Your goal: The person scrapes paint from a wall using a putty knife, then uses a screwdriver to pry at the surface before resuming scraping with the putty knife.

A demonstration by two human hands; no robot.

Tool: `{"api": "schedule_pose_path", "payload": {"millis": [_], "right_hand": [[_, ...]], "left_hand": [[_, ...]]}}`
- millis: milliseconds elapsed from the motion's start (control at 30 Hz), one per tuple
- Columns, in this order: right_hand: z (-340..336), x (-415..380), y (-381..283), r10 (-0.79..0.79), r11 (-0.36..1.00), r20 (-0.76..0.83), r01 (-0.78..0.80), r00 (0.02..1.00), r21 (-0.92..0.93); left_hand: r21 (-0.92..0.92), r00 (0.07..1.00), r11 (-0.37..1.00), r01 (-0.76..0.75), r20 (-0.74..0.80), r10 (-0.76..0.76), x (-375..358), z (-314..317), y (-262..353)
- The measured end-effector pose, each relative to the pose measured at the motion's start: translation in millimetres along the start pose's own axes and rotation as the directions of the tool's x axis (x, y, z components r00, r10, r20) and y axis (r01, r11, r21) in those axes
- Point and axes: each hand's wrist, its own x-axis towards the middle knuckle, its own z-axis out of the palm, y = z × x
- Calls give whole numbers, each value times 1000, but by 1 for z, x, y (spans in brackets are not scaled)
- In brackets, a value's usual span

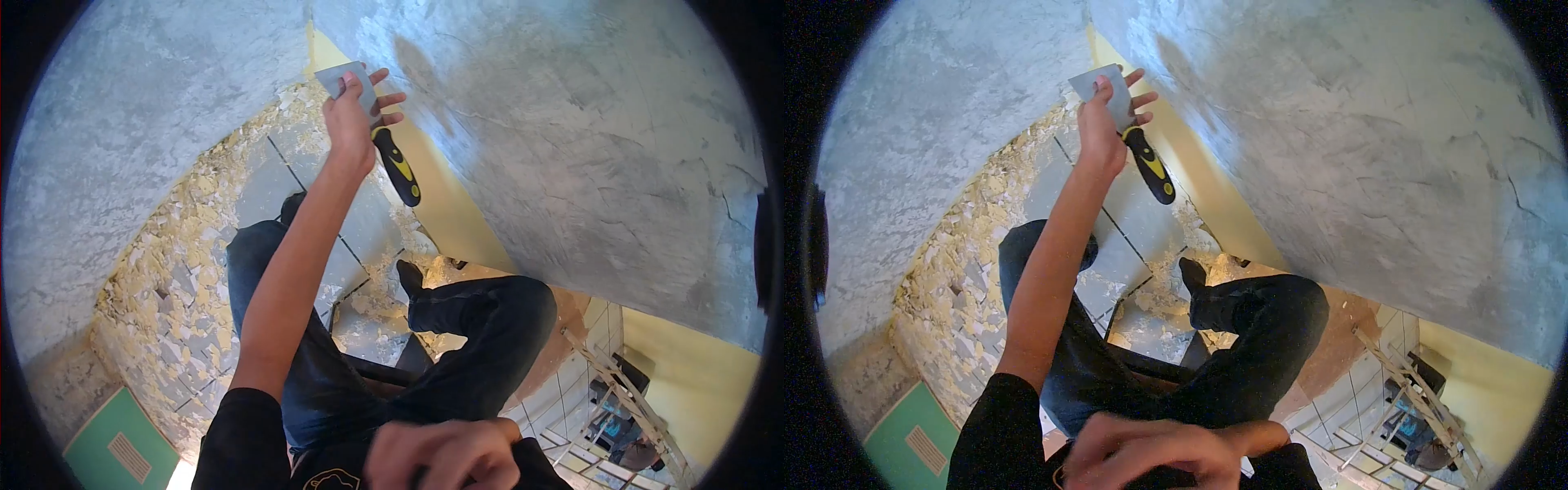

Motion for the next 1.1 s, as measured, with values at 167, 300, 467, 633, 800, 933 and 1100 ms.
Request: {"api": "schedule_pose_path", "payload": {"millis": [167,300,467,633,800,933,1100], "right_hand": [[29,-20,8,-465,851,-258,347,847,-393],[33,-21,8,-416,871,-304,280,857,-403],[30,-21,12,-396,866,-311,240,864,-438],[19,-22,10,-451,841,-262,308,853,-446],[20,-27,15,-495,819,-219,368,841,-441],[31,-20,9,-470,813,-282,286,836,-507],[15,-27,7,-484,798,-189,342,855,-497]], "left_hand": [[-22,1000,1000,22,-11,-22,0,-1,0],[-25,1000,1000,20,-5,-20,1,0,-3],[-24,1000,999,31,3,-31,0,2,-6],[-20,999,999,39,-6,-39,0,4,-7],[-21,1000,999,30,11,-29,0,4,-10],[-13,1000,1000,25,12,-25,-1,3,-10],[-7,1000,1000,25,12,-25,0,3,-10]]}}
